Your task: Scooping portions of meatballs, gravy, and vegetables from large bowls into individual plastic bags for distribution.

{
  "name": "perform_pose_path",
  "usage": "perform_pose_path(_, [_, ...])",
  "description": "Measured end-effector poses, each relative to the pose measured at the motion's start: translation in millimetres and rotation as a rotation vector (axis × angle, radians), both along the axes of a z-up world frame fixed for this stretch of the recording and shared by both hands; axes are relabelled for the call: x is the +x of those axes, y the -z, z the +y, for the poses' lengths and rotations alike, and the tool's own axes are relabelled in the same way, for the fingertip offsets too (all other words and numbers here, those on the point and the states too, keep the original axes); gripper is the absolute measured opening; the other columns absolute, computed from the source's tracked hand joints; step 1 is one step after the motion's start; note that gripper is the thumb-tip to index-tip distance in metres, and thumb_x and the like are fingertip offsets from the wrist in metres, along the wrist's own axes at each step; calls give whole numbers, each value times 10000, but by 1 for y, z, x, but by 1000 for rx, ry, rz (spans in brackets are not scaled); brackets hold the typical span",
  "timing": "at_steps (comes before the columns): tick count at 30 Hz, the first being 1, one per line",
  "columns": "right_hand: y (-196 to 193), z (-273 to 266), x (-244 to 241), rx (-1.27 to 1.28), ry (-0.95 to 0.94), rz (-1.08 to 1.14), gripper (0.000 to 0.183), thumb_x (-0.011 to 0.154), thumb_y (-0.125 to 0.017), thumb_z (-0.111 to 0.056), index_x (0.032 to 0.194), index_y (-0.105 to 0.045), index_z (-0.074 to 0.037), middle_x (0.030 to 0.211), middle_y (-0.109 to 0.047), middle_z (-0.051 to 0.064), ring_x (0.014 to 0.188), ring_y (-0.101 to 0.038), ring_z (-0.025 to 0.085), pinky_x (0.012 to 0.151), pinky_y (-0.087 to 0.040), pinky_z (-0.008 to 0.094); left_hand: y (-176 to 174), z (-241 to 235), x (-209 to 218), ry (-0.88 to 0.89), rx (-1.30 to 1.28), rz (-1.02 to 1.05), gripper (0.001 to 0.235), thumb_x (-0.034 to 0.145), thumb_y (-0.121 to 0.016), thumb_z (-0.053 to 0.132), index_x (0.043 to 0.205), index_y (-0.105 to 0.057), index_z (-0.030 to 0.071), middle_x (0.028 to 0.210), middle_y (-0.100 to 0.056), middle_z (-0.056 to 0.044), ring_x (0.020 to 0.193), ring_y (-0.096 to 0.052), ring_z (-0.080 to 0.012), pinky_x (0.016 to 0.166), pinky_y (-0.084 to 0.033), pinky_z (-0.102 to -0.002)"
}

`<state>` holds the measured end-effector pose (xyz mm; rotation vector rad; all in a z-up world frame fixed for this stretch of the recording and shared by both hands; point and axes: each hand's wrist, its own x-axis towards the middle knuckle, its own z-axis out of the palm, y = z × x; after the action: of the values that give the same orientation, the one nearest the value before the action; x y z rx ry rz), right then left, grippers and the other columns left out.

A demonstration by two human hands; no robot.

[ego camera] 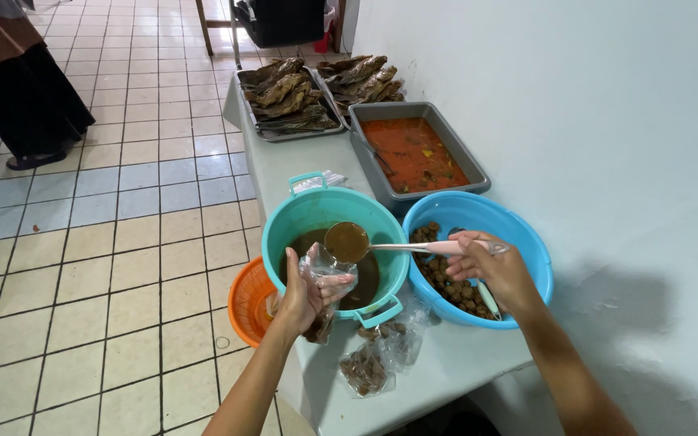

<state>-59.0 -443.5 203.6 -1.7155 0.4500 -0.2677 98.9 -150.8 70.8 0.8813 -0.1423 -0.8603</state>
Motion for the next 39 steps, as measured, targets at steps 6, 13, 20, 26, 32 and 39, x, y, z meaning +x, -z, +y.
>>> perform_pose_path(6, [-27,92,-43,-718,-152,-191,342,874,-736,-144,1206,-726,-65,1045,-789,95,836,-772,186,677,-620,327,16,1,4,-26,-95,42,1087,763,-151,923,1639,-49,287,1053,-740,-248,1094,-713,-374,1038,-519,-549])
perform_pose_path(13, [-8,67,-45,-740,-225,-480,331,949,-693,-154,1256,-668,-32,1183,-727,161,1013,-743,233,834,-649,330,21,9,6,-38,-162,62,1081,779,-175,920,1632,-166,256,1037,-741,-261,1086,-719,-391,1023,-529,-543])
perform_pose_path(20, [91,32,35,-449,30,-240,274,999,-648,-234,1170,-732,-38,949,-773,147,729,-738,181,660,-614,343,20,14,6,-65,-175,64,1066,805,-166,903,1618,-261,220,1036,-738,-269,1087,-717,-394,1028,-527,-537])
perform_pose_path(26, [157,44,68,-640,-24,-178,284,980,-700,-266,1111,-745,-19,919,-753,155,749,-730,190,676,-580,352,15,21,7,-84,-147,55,1086,807,-148,902,1599,-307,176,1051,-746,-260,1087,-715,-380,1027,-525,-525])
perform_pose_path(32, [186,-12,70,-45,182,85,326,984,-637,-287,1119,-713,0,814,-760,134,652,-723,183,601,-602,327,13,24,7,-92,-129,35,1080,820,-131,894,1599,-316,170,1059,-743,-250,1103,-716,-373,1027,-527,-518])
perform_pose_path(39, [135,-32,42,110,168,6,295,1000,-617,-256,1148,-681,-9,796,-719,129,665,-700,177,602,-597,330,18,20,10,-71,-137,42,1075,814,-115,898,1594,-310,183,1044,-743,-243,1093,-718,-374,1037,-520,-527])
